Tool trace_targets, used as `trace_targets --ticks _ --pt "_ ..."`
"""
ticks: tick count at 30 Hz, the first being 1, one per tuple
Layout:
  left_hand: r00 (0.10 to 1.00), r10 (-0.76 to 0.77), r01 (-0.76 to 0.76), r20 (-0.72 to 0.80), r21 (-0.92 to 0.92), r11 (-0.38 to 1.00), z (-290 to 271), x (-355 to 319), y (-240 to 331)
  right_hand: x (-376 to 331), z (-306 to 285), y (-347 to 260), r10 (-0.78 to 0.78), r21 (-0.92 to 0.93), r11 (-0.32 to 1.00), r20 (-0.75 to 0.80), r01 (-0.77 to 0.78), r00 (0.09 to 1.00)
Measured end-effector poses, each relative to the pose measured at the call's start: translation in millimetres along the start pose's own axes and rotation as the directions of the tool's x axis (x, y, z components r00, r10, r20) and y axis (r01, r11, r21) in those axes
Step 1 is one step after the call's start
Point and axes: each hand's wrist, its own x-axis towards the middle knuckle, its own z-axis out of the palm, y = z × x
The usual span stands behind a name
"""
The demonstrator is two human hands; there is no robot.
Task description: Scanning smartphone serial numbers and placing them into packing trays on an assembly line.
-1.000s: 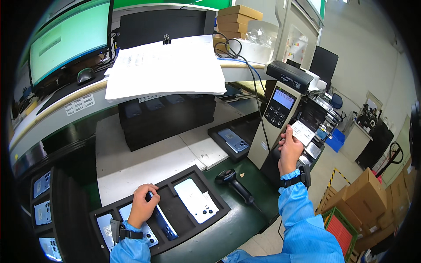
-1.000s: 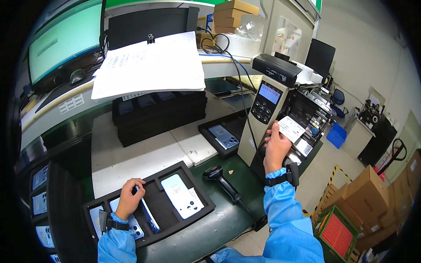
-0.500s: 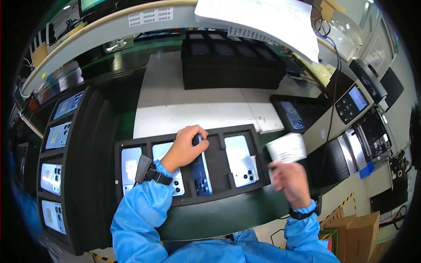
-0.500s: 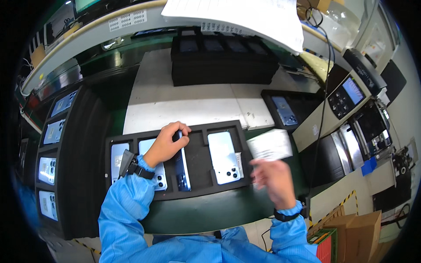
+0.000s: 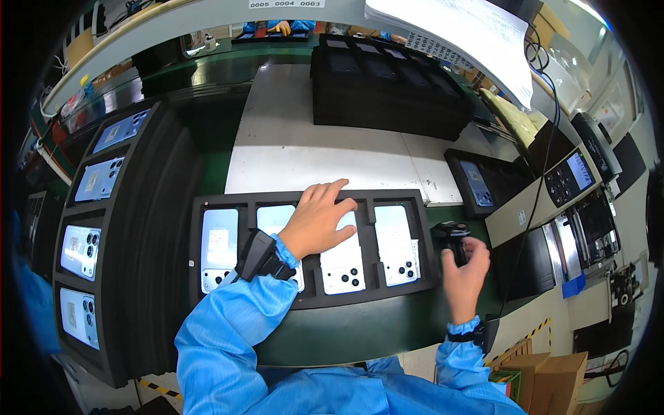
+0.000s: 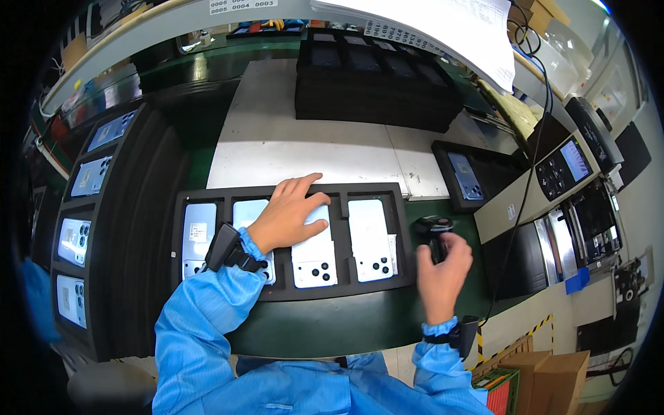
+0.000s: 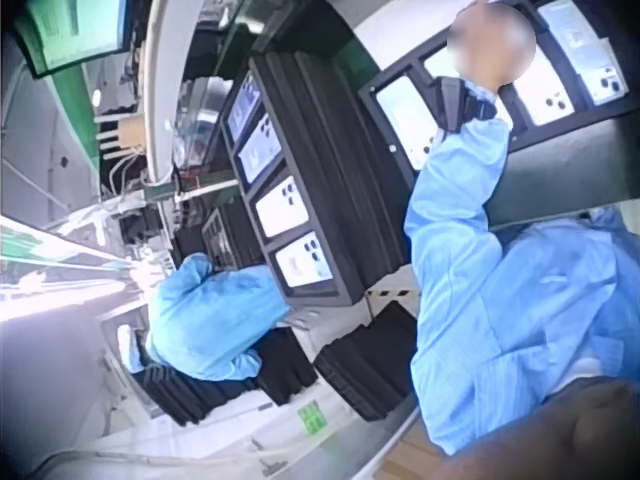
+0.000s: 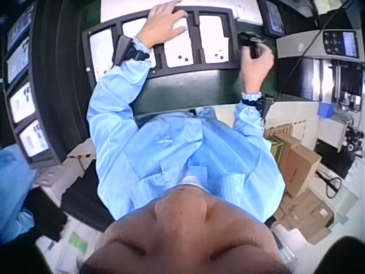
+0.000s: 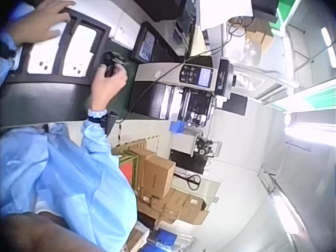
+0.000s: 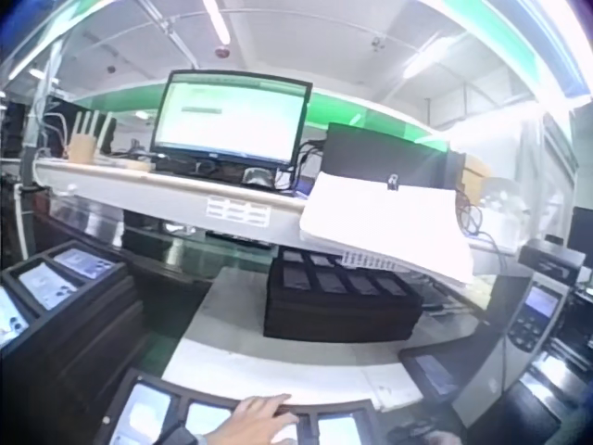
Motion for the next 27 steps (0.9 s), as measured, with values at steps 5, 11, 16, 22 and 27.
trace_targets --ticks 5,11,16,22,27 --pt "0.998 -0.001 0.001 -0.064 0.001 1.0 -13 -15 -5 25 0 48 0.166 -0.121 0.984 0.327 -0.133 0.93" --pt "0.942 -0.141 0.174 -0.303 0.084 0.981 -61 -59 -22 26 -4 5 0.238 0.383 0.752 0.602 -0.537 0.762" --pt "0.877 -0.243 0.241 -0.414 -0.06 0.969 -55 -82 -41 -16 23 -101 -0.213 0.217 0.208 0.962 -0.954 0.172" --pt "0.89 -0.192 0.142 -0.413 -0.15 0.978 -53 -75 -41 -58 64 -155 -0.272 0.162 0.405 0.961 -0.9 0.051" --pt "0.891 -0.247 0.209 -0.38 -0.138 0.968 -63 -79 -32 -62 58 -155 -0.341 0.229 0.382 0.935 -0.895 0.094"
